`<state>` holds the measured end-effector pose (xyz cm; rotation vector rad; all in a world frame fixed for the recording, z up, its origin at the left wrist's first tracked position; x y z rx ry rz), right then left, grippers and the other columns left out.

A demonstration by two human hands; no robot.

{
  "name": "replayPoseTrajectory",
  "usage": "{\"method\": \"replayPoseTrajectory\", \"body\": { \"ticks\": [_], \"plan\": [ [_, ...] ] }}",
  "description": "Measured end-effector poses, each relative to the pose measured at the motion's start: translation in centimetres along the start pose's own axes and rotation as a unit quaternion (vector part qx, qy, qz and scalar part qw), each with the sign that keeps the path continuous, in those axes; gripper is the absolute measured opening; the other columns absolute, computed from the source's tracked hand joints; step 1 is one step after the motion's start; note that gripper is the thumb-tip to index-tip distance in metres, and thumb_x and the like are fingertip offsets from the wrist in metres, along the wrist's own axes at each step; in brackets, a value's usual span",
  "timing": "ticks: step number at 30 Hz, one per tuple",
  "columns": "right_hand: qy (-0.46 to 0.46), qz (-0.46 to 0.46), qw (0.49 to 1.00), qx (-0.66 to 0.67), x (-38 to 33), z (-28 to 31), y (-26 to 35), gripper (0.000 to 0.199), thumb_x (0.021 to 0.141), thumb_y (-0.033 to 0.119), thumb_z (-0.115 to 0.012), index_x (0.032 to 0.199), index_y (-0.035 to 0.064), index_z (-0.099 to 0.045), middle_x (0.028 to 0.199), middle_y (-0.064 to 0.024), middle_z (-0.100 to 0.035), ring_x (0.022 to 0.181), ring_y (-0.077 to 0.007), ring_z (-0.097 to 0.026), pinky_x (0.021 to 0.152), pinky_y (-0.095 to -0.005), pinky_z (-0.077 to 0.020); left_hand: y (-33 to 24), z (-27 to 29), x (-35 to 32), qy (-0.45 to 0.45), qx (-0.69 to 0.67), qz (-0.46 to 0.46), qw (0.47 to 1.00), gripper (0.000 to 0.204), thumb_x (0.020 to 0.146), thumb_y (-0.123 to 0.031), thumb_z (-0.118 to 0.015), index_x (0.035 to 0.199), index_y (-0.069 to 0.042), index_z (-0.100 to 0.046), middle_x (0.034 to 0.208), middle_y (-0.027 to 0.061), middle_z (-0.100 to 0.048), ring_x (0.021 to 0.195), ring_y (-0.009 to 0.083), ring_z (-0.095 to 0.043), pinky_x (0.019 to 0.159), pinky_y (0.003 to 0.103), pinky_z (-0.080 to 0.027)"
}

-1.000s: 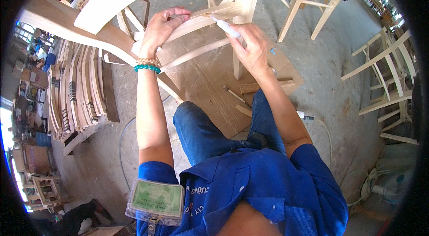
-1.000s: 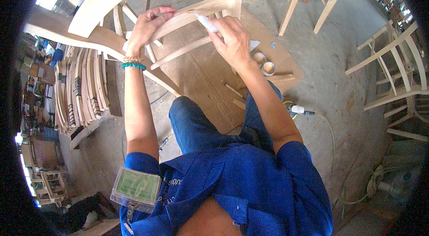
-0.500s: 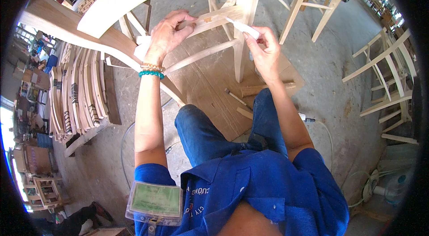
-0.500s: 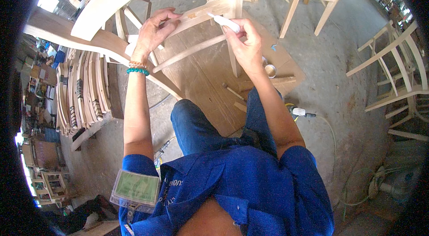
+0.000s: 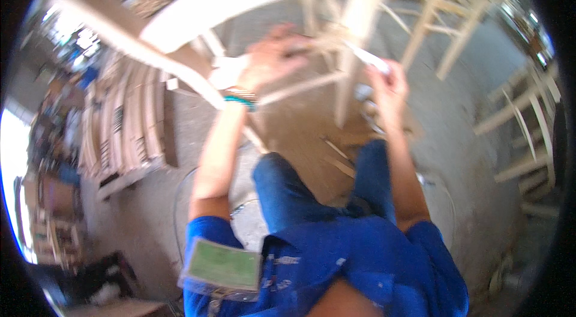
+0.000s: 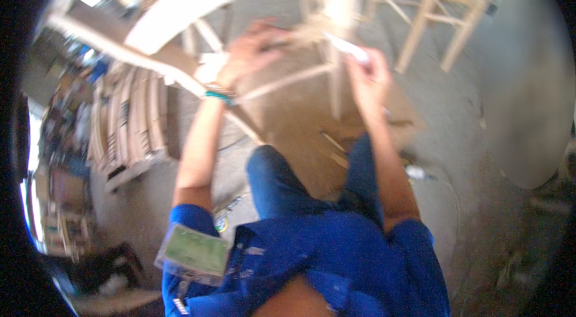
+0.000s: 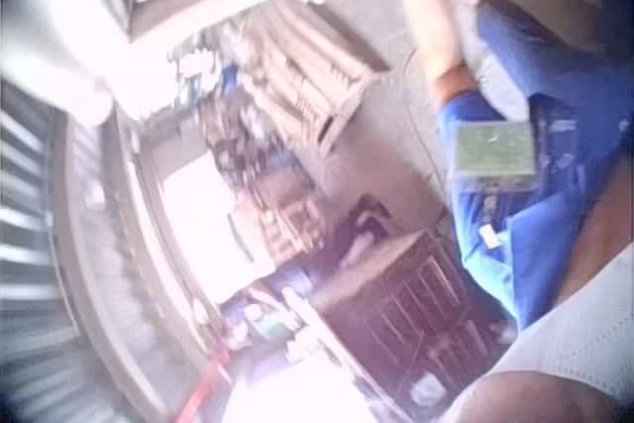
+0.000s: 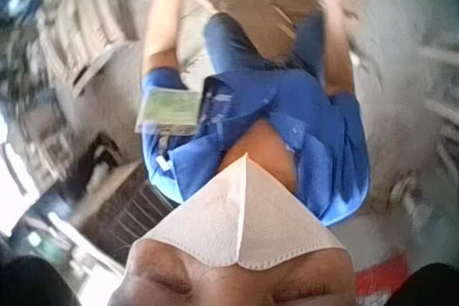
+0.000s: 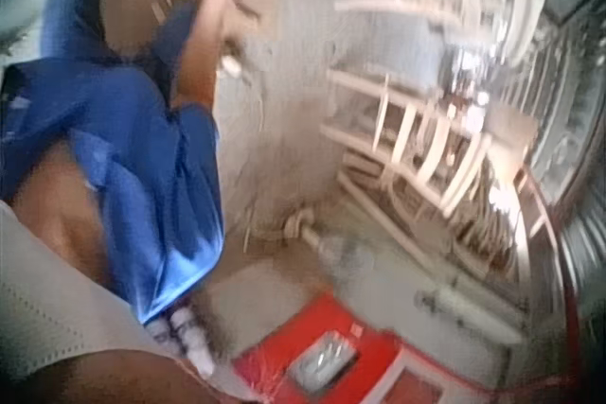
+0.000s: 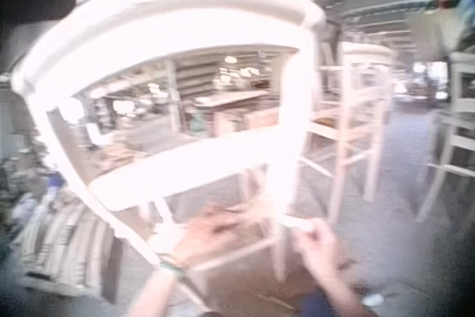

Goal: The person kneels on the floor and sands a wooden chair frame using a handheld power sander. They then apply a liquid finish to the chair's surfaces using a white cloth, wiping the wood to coat it evenly.

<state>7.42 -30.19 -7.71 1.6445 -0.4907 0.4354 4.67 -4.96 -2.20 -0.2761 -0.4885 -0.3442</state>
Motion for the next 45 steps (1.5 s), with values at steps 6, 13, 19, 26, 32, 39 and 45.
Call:
{"method": "replayPoseTrajectory", "body": {
  "ticks": [6, 13, 19, 26, 32, 39, 45],
  "plan": [
    [-0.021, -0.023, 0.998, -0.048, -0.1, 6.0, -0.8, 0.017, 0.093, 0.015, -0.064, 0.105, 0.0034, -0.060, 0.092, -0.0009, -0.063, 0.080, -0.0086, -0.057, 0.073, -0.0234, -0.0477, -3.7, 1.4, 1.3, -0.014, -0.108, 0.036, 0.993, 0.039, 0.082, -0.045, -0.067, 0.112, -0.021, -0.069, 0.132, 0.0135, -0.053, 0.109, 0.0332, -0.060, 0.094, 0.043, -0.048],
    [0.005, -0.035, 0.999, -0.021, 0.4, 5.3, -3.3, 0.021, 0.095, 0.022, -0.063, 0.104, 0.0036, -0.061, 0.084, -0.0020, -0.064, 0.074, -0.0060, -0.056, 0.067, -0.0213, -0.0442, -2.6, 4.1, -2.9, -0.129, 0.024, -0.033, 0.991, 0.051, 0.077, -0.048, -0.071, 0.120, -0.021, -0.064, 0.125, 0.0167, -0.055, 0.106, 0.0369, -0.059, 0.090, 0.045, -0.049],
    [0.001, -0.046, 0.999, -0.017, 1.4, 6.7, -3.6, 0.017, 0.095, 0.016, -0.061, 0.107, 0.0028, -0.060, 0.090, -0.0056, -0.068, 0.081, -0.0105, -0.064, 0.070, -0.0237, -0.0497, 0.0, 2.9, -4.8, -0.123, 0.245, -0.003, 0.962, 0.063, 0.070, -0.022, -0.075, 0.130, -0.019, -0.054, 0.103, 0.0118, -0.058, 0.096, 0.0306, -0.059, 0.087, 0.043, -0.048],
    [0.025, -0.065, 0.993, 0.100, 1.0, 3.2, -3.3, 0.017, 0.092, 0.011, -0.066, 0.104, 0.0034, -0.058, 0.088, -0.0040, -0.068, 0.077, -0.0074, -0.063, 0.065, -0.0198, -0.0474, 0.3, 0.8, -4.0, -0.069, 0.281, 0.054, 0.956, 0.067, 0.063, -0.023, -0.079, 0.126, -0.020, -0.054, 0.086, 0.0040, -0.056, 0.082, 0.0225, -0.059, 0.072, 0.038, -0.047],
    [0.052, -0.057, 0.989, 0.126, 1.9, 0.2, -2.9, 0.016, 0.093, 0.012, -0.064, 0.103, 0.0016, -0.057, 0.092, -0.0027, -0.066, 0.078, -0.0059, -0.060, 0.068, -0.0195, -0.0454, 0.5, 1.0, -3.7, -0.097, 0.289, 0.071, 0.950, 0.065, 0.059, -0.026, -0.082, 0.120, -0.023, -0.057, 0.088, -0.0010, -0.057, 0.081, 0.0193, -0.059, 0.073, 0.036, -0.048],
    [0.050, -0.057, 0.987, 0.140, 2.8, -1.6, -2.9, 0.017, 0.094, 0.018, -0.064, 0.103, 0.0037, -0.061, 0.085, -0.0024, -0.067, 0.075, -0.0060, -0.060, 0.065, -0.0203, -0.0456, 0.7, 1.2, -3.8, -0.132, 0.299, 0.054, 0.944, 0.065, 0.055, -0.029, -0.083, 0.116, -0.022, -0.060, 0.081, -0.0008, -0.055, 0.076, 0.0198, -0.058, 0.068, 0.036, -0.045],
    [0.077, -0.075, 0.982, 0.153, 3.0, -2.3, -3.5, 0.019, 0.094, 0.013, -0.064, 0.104, -0.0010, -0.057, 0.094, -0.0036, -0.065, 0.080, -0.0065, -0.059, 0.073, -0.0218, -0.0479, 0.5, 1.2, -3.8, -0.137, 0.304, 0.046, 0.942, 0.063, 0.056, -0.030, -0.083, 0.115, -0.022, -0.061, 0.081, -0.0008, -0.055, 0.074, 0.0197, -0.058, 0.066, 0.035, -0.043]
  ]
}}
Point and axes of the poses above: each hand's wrist, its own x-axis towards the middle knuckle, its own z-axis out of the back of the hand, y = z × x, the point moved 9 cm from there along x, towards the middle knuckle
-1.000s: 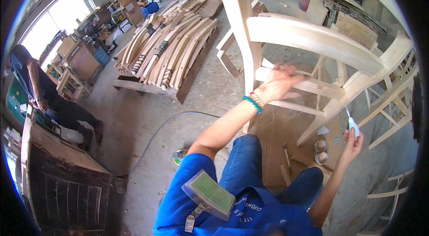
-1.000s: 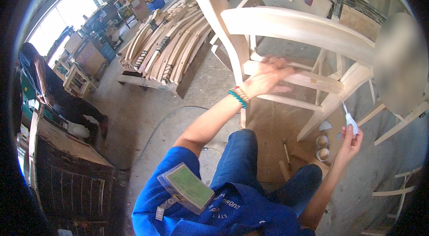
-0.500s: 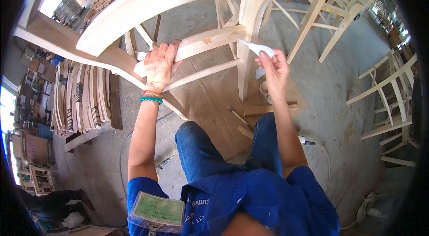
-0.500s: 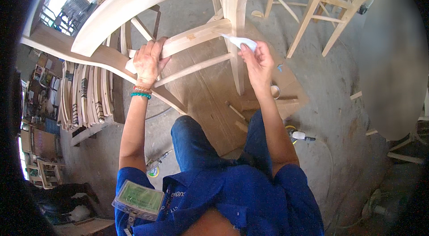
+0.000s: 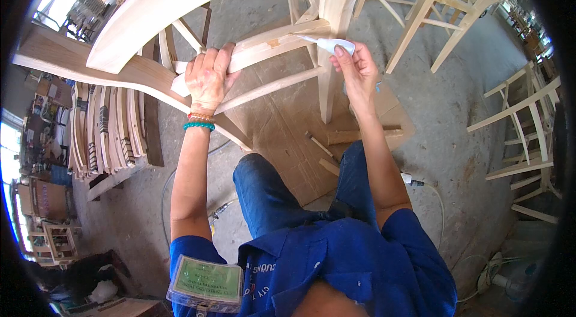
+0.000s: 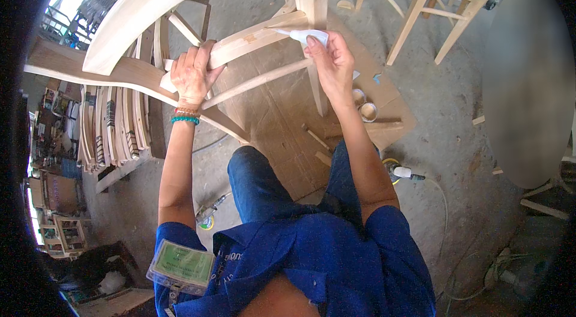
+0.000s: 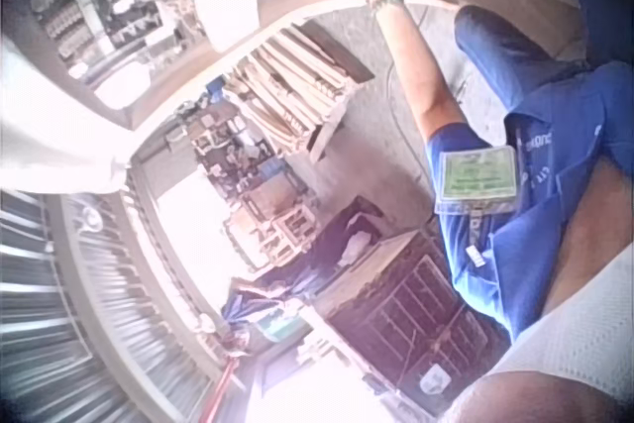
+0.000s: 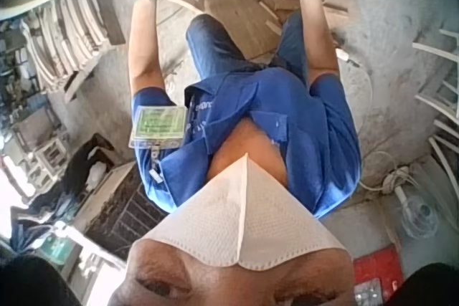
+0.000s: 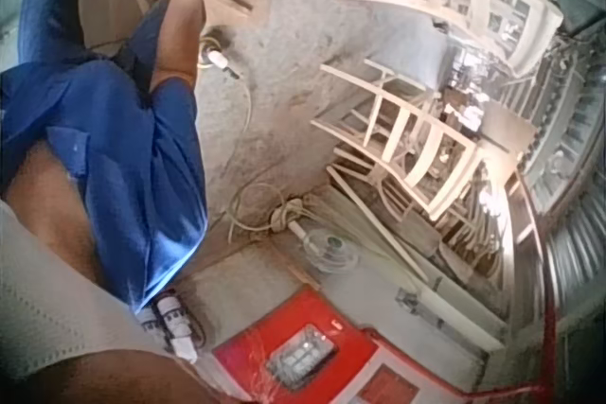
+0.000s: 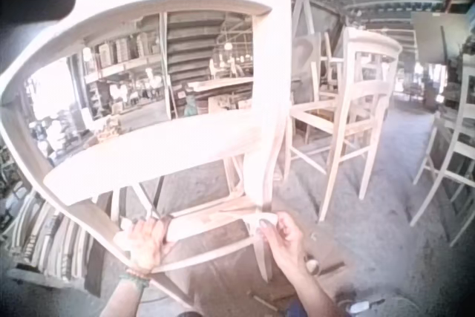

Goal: The person kneels on the floor and sands a wooden chair frame using a handheld power sander. They then apply a liquid finish to the chair's surfaces using a white cloth, wiping the wood to coat it evenly.

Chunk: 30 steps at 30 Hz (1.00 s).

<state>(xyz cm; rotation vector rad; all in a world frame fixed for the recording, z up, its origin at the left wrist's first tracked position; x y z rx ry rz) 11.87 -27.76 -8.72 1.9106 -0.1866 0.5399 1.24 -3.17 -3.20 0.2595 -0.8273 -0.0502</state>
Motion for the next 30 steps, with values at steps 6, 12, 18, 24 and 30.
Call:
{"method": "replayPoseTrajectory", "body": {
  "ticks": [6, 12, 18, 24, 30],
  "plan": [
    [-0.022, -0.006, 0.999, -0.026, 0.3, 1.0, -0.5, 0.018, 0.093, 0.015, -0.065, 0.104, 0.0011, -0.058, 0.091, -0.0027, -0.066, 0.077, -0.0064, -0.060, 0.071, -0.0215, -0.0474, 0.0, -0.1, 0.0, 0.000, 0.001, 0.007, 1.000, 0.062, 0.056, -0.031, -0.082, 0.114, -0.022, -0.061, 0.080, -0.0013, -0.056, 0.074, 0.0193, -0.058, 0.067, 0.035, -0.043],
    [-0.015, -0.004, 1.000, -0.019, 0.4, 1.0, -0.6, 0.018, 0.093, 0.016, -0.065, 0.104, 0.0020, -0.058, 0.089, -0.0023, -0.066, 0.076, -0.0055, -0.060, 0.068, -0.0204, -0.0470, 0.1, 0.1, 0.0, -0.014, 0.000, 0.003, 1.000, 0.061, 0.057, -0.032, -0.082, 0.113, -0.023, -0.062, 0.079, -0.0018, -0.055, 0.073, 0.0187, -0.058, 0.067, 0.035, -0.043],
    [0.001, 0.009, 1.000, 0.006, 0.3, 0.0, -0.7, 0.018, 0.093, 0.016, -0.065, 0.103, 0.0022, -0.058, 0.089, -0.0023, -0.066, 0.077, -0.0054, -0.060, 0.066, -0.0193, -0.0461, 0.0, 0.1, 0.0, -0.021, 0.004, 0.002, 1.000, 0.059, 0.058, -0.033, -0.081, 0.113, -0.024, -0.062, 0.078, -0.0030, -0.055, 0.071, 0.0181, -0.057, 0.065, 0.034, -0.043],
    [-0.050, 0.000, 0.998, -0.022, 0.5, 3.0, -0.6, 0.018, 0.093, 0.017, -0.065, 0.103, 0.0025, -0.059, 0.089, -0.0031, -0.067, 0.075, -0.0066, -0.062, 0.065, -0.0204, -0.0467, -0.1, 0.2, 0.1, -0.021, 0.001, 0.001, 1.000, 0.060, 0.056, -0.033, -0.081, 0.112, -0.024, -0.062, 0.078, -0.0032, -0.055, 0.071, 0.0178, -0.056, 0.065, 0.034, -0.042],
    [-0.079, 0.005, 0.997, -0.013, 0.7, 4.6, -0.3, 0.018, 0.093, 0.018, -0.065, 0.101, 0.0031, -0.060, 0.086, -0.0032, -0.067, 0.074, -0.0067, -0.061, 0.064, -0.0207, -0.0466, -0.1, 0.2, 0.1, -0.017, 0.006, 0.002, 1.000, 0.062, 0.054, -0.032, -0.082, 0.112, -0.024, -0.062, 0.079, -0.0032, -0.056, 0.072, 0.0175, -0.056, 0.066, 0.034, -0.042]
  ]
}}
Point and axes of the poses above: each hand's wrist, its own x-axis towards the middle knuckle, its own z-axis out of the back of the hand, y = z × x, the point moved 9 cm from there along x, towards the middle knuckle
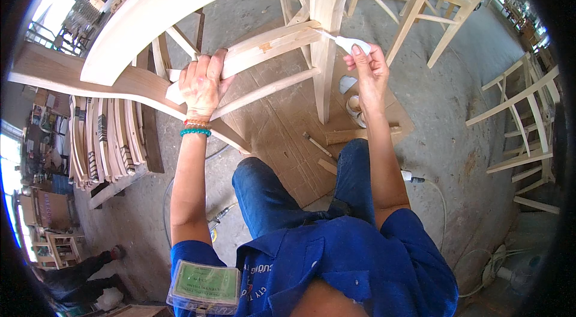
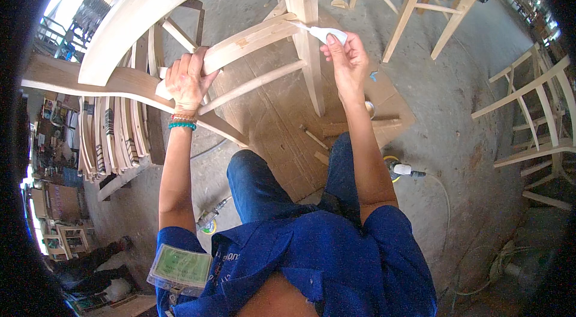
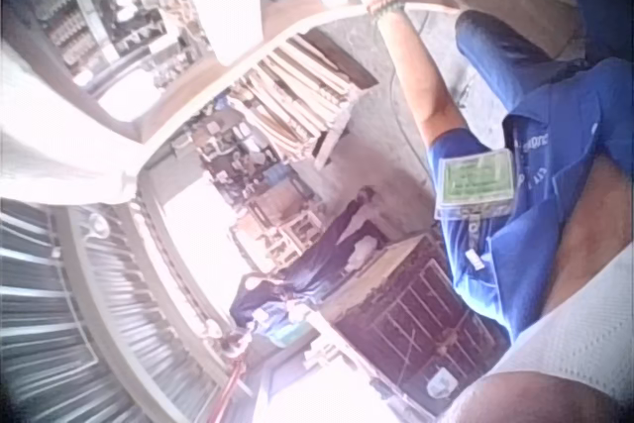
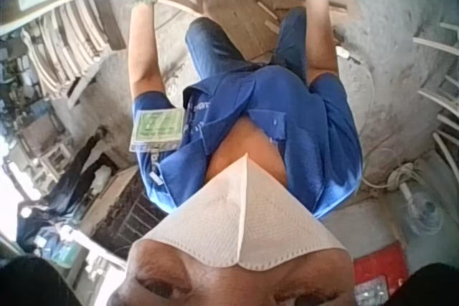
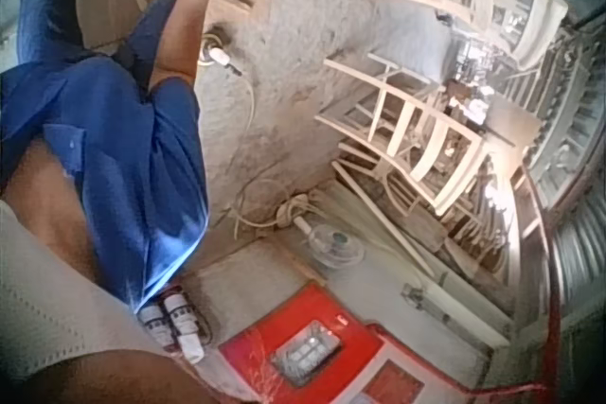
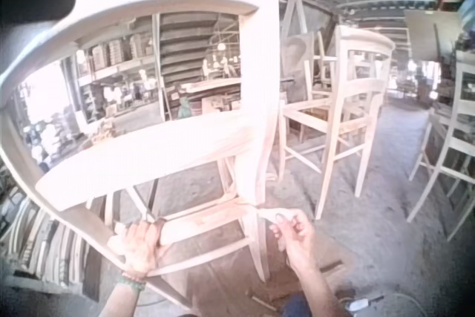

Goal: The person kneels on the floor and sands a wooden chair frame using a handheld power sander. They then apply a liquid finish to the chair's surfaces using a white cloth, wiping the wood to coat it evenly.

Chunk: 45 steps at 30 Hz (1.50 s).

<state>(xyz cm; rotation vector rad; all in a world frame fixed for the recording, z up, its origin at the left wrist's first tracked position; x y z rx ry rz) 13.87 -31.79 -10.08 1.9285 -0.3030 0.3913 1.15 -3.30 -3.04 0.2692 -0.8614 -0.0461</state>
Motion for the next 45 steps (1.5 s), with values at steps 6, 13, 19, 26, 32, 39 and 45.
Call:
{"method": "replayPoseTrajectory", "body": {
  "ticks": [6, 13, 19, 26, 32, 39, 45],
  "plan": [
    [0.009, 0.000, 1.000, 0.005, -0.2, -0.1, -0.2, 0.016, 0.094, 0.018, -0.065, 0.100, 0.0032, -0.060, 0.085, -0.0029, -0.067, 0.073, -0.0064, -0.060, 0.064, -0.0207, -0.0464, 0.1, -0.3, 0.0, 0.022, 0.007, 0.004, 1.000, 0.061, 0.058, -0.034, -0.081, 0.114, -0.023, -0.061, 0.081, -0.0024, -0.055, 0.074, 0.0171, -0.057, 0.068, 0.034, -0.043],
    [-0.030, 0.005, 1.000, 0.004, -0.2, 1.3, 0.2, 0.016, 0.094, 0.018, -0.064, 0.100, 0.0035, -0.060, 0.085, -0.0028, -0.067, 0.073, -0.0066, -0.061, 0.064, -0.0208, -0.0464, 0.1, -0.5, -0.1, 0.026, 0.007, 0.001, 1.000, 0.063, 0.058, -0.034, -0.081, 0.116, -0.023, -0.060, 0.082, -0.0014, -0.055, 0.076, 0.0172, -0.058, 0.070, 0.034, -0.045],
    [-0.027, 0.005, 1.000, -0.003, -0.5, 1.0, 0.2, 0.016, 0.094, 0.017, -0.065, 0.100, 0.0034, -0.059, 0.085, -0.0025, -0.067, 0.074, -0.0068, -0.061, 0.064, -0.0209, -0.0467, 0.1, -0.5, -0.2, 0.024, 0.010, 0.001, 1.000, 0.064, 0.057, -0.032, -0.082, 0.117, -0.023, -0.060, 0.084, -0.0006, -0.056, 0.076, 0.0175, -0.058, 0.070, 0.034, -0.045],
    [-0.046, 0.016, 0.999, -0.005, -0.5, 1.6, 0.4, 0.017, 0.093, 0.016, -0.065, 0.101, 0.0032, -0.058, 0.087, -0.0027, -0.066, 0.074, -0.0065, -0.061, 0.064, -0.0207, -0.0468, 0.2, -0.4, -0.2, 0.017, 0.017, 0.001, 1.000, 0.063, 0.057, -0.032, -0.082, 0.115, -0.022, -0.060, 0.083, -0.0005, -0.056, 0.074, 0.0176, -0.058, 0.068, 0.034, -0.045],
    [-0.047, 0.026, 0.998, -0.013, -0.8, 1.3, 0.7, 0.017, 0.093, 0.015, -0.065, 0.102, 0.0032, -0.058, 0.087, -0.0026, -0.066, 0.075, -0.0065, -0.061, 0.064, -0.0205, -0.0467, 0.0, -0.4, -0.2, 0.014, 0.014, -0.001, 1.000, 0.061, 0.057, -0.032, -0.082, 0.114, -0.022, -0.061, 0.080, -0.0009, -0.055, 0.073, 0.0176, -0.058, 0.068, 0.034, -0.045],
    [-0.047, 0.036, 0.998, -0.015, -1.0, 1.0, 1.0, 0.015, 0.093, 0.014, -0.064, 0.102, 0.0030, -0.058, 0.088, -0.0026, -0.066, 0.076, -0.0062, -0.061, 0.064, -0.0203, -0.0466, -0.1, -0.2, -0.1, 0.013, 0.015, -0.002, 1.000, 0.061, 0.057, -0.032, -0.082, 0.114, -0.022, -0.061, 0.080, -0.0013, -0.055, 0.073, 0.0175, -0.058, 0.068, 0.034, -0.045],
    [-0.016, 0.035, 0.999, -0.005, -0.9, -0.1, 0.4, 0.016, 0.093, 0.014, -0.065, 0.100, 0.0028, -0.057, 0.088, -0.0029, -0.067, 0.076, -0.0062, -0.061, 0.064, -0.0205, -0.0471, 0.0, -0.5, -0.1, 0.022, 0.016, 0.002, 1.000, 0.060, 0.058, -0.032, -0.081, 0.114, -0.023, -0.060, 0.081, -0.0016, -0.055, 0.075, 0.0171, -0.058, 0.068, 0.034, -0.044]
  ]
}}
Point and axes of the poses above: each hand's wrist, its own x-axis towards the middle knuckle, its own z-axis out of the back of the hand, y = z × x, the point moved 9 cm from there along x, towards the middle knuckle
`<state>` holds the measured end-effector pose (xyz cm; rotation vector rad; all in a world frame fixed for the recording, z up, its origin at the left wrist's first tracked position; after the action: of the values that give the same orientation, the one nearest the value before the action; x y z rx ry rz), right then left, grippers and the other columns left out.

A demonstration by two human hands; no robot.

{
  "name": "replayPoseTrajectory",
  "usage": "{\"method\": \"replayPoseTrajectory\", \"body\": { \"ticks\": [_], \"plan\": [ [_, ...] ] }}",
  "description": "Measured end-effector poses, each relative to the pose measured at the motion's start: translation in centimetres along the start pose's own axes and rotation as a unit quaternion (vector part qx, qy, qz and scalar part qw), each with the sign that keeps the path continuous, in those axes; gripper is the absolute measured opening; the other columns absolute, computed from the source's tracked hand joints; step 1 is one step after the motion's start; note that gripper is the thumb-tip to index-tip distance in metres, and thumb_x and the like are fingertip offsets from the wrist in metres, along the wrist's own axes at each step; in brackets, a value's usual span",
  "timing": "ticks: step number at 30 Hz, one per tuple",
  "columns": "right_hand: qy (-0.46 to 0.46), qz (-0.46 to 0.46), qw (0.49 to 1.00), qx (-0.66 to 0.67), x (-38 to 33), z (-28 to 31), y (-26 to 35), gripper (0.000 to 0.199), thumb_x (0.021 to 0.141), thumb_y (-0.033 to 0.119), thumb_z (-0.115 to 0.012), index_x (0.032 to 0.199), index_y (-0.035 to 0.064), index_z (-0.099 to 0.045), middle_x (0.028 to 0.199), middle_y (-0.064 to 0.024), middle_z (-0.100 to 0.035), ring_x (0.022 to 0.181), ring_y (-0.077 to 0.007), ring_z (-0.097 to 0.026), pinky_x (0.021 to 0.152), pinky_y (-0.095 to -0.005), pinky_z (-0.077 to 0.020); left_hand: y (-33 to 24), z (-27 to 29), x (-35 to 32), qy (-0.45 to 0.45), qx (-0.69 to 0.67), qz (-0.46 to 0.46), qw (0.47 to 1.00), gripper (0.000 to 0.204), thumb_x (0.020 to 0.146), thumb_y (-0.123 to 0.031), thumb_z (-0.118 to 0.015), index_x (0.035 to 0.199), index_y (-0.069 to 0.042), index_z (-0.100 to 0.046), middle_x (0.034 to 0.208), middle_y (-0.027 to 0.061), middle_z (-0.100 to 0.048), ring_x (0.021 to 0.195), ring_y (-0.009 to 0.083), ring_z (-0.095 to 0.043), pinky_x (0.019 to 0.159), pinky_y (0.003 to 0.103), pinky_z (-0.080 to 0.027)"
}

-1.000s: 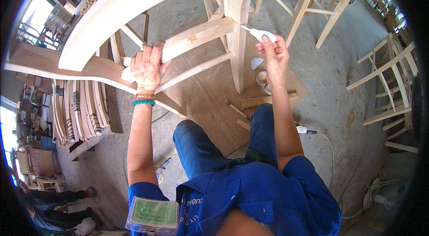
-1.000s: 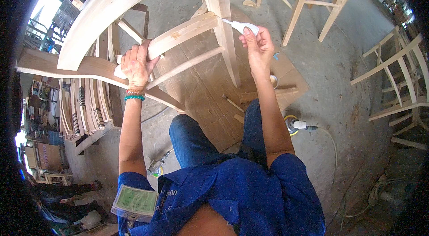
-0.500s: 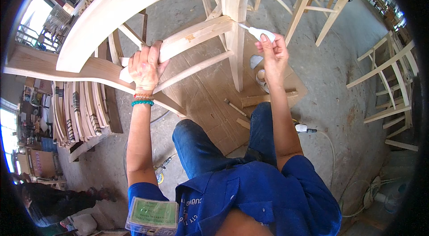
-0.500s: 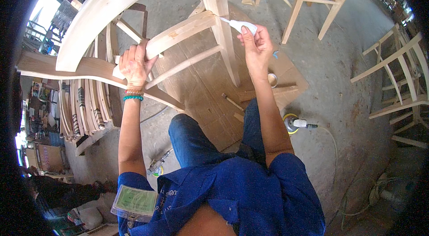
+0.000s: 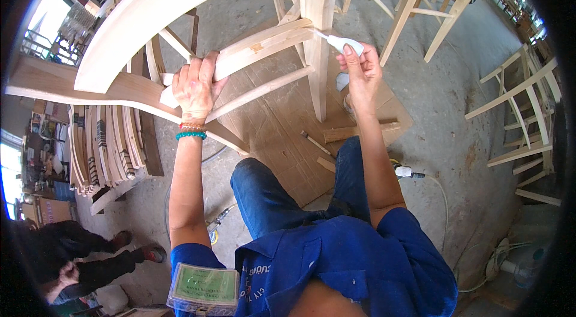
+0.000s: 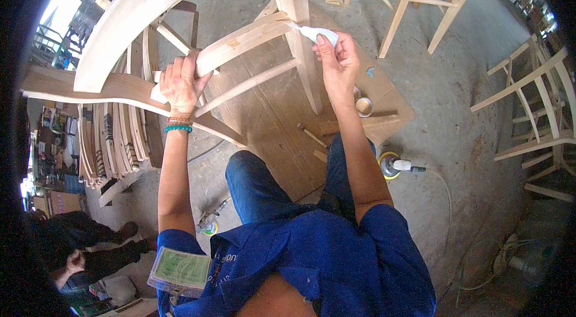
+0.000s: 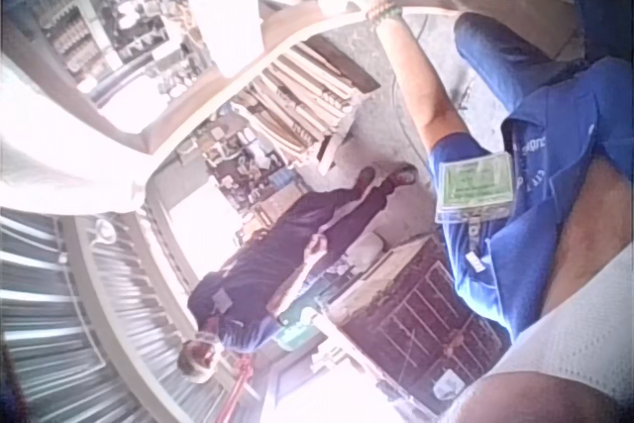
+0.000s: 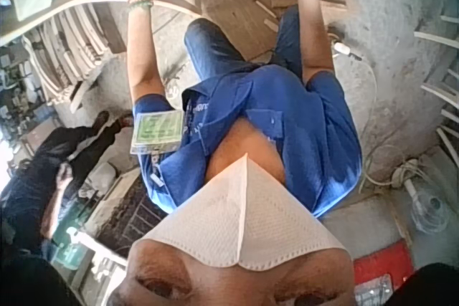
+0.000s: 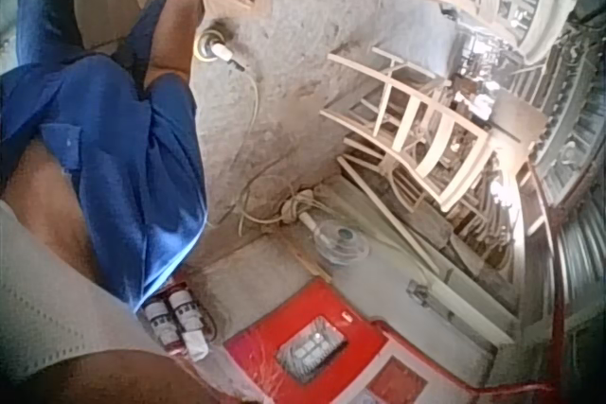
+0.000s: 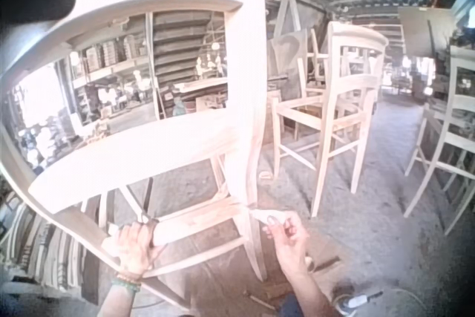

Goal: The person kneels on the floor and sands a wooden chair frame using a handheld power sander. They then apply a liquid finish to the chair's surfaces using a white cloth, wiping the wood to coat it evenly.

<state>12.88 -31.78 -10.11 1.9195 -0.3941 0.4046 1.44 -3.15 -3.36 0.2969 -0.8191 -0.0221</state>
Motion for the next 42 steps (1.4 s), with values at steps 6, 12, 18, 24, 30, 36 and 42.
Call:
{"method": "replayPoseTrajectory", "body": {
  "ticks": [6, 12, 18, 24, 30, 36, 42],
  "plan": [
    [-0.031, -0.026, 0.999, 0.015, 0.0, 0.9, -0.2, 0.017, 0.092, 0.015, -0.066, 0.101, 0.0031, -0.058, 0.086, -0.0040, -0.067, 0.074, -0.0069, -0.061, 0.064, -0.0212, -0.0477, -0.1, 0.4, -0.1, -0.029, -0.011, -0.004, 1.000, 0.064, 0.054, -0.032, -0.082, 0.114, -0.022, -0.062, 0.078, -0.0027, -0.056, 0.072, 0.0175, -0.057, 0.067, 0.034, -0.043],
    [0.022, -0.034, 0.998, 0.050, -0.7, -1.4, -1.3, 0.016, 0.092, 0.014, -0.066, 0.101, 0.0029, -0.058, 0.087, -0.0052, -0.067, 0.072, -0.0081, -0.062, 0.064, -0.0214, -0.0476, -0.2, 0.2, 0.0, -0.026, -0.006, -0.011, 1.000, 0.062, 0.056, -0.033, -0.081, 0.114, -0.022, -0.062, 0.079, -0.0028, -0.056, 0.072, 0.0178, -0.057, 0.068, 0.034, -0.042],
    [-0.002, -0.105, 0.985, 0.136, -1.0, 2.3, -3.0, 0.018, 0.094, 0.012, -0.061, 0.108, 0.0029, -0.053, 0.100, -0.0140, -0.069, 0.088, -0.0160, -0.067, 0.073, -0.0256, -0.0535, 0.7, -0.6, -1.1, -0.012, 0.016, 0.020, 1.000, 0.066, 0.061, -0.036, -0.079, 0.121, -0.023, -0.059, 0.096, 0.0010, -0.056, 0.093, 0.0207, -0.056, 0.094, 0.043, -0.038],
    [-0.048, -0.128, 0.984, 0.117, 1.9, 4.1, -9.7, 0.032, 0.097, 0.021, -0.057, 0.120, 0.0036, -0.044, 0.121, -0.0195, -0.062, 0.107, -0.0224, -0.064, 0.085, -0.0290, -0.0533, -0.7, 0.0, -2.4, -0.074, -0.017, 0.066, 0.995, 0.072, 0.074, -0.036, -0.075, 0.138, -0.016, -0.047, 0.139, 0.0112, -0.046, 0.132, 0.0308, -0.038, 0.113, 0.052, -0.019],
    [-0.082, -0.225, 0.956, 0.171, 1.5, 4.5, -18.6, 0.034, 0.097, 0.027, -0.056, 0.123, 0.0063, -0.047, 0.118, -0.0136, -0.062, 0.108, -0.0207, -0.061, 0.090, -0.0333, -0.0506, 3.0, 0.8, -12.0, -0.121, -0.053, 0.221, 0.966, 0.091, 0.077, -0.038, -0.075, 0.145, 0.000, -0.028, 0.151, 0.0248, -0.027, 0.143, 0.0362, -0.020, 0.116, 0.053, -0.012],
    [-0.078, -0.279, 0.936, 0.201, 0.6, -0.8, -24.9, 0.048, 0.099, 0.028, -0.050, 0.137, 0.0013, -0.039, 0.131, -0.0125, -0.053, 0.115, -0.0231, -0.055, 0.098, -0.0355, -0.0448, 9.9, -7.2, -19.5, -0.115, -0.456, 0.491, 0.734, 0.057, 0.092, -0.032, -0.062, 0.133, 0.002, -0.043, 0.120, 0.0173, -0.058, 0.111, 0.0234, -0.054, 0.095, 0.036, -0.042],
    [-0.142, -0.202, 0.965, 0.081, 3.6, 5.5, -22.0, 0.039, 0.100, 0.030, -0.042, 0.129, 0.0037, -0.049, 0.118, -0.0096, -0.061, 0.109, -0.0210, -0.059, 0.093, -0.0347, -0.0480, 6.9, -10.6, -18.1, -0.061, -0.498, 0.535, 0.679, 0.039, 0.093, -0.039, -0.063, 0.084, -0.001, -0.064, 0.076, 0.0002, -0.059, 0.070, 0.0093, -0.052, 0.064, 0.029, -0.045]
  ]
}}
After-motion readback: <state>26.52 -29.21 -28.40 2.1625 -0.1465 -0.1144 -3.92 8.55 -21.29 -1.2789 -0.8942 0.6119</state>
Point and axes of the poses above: each hand's wrist, its own x-axis towards the middle knuckle, its own z-axis out of the back of the hand, y = z × x, the point moved 9 cm from there along x, towards the middle knuckle
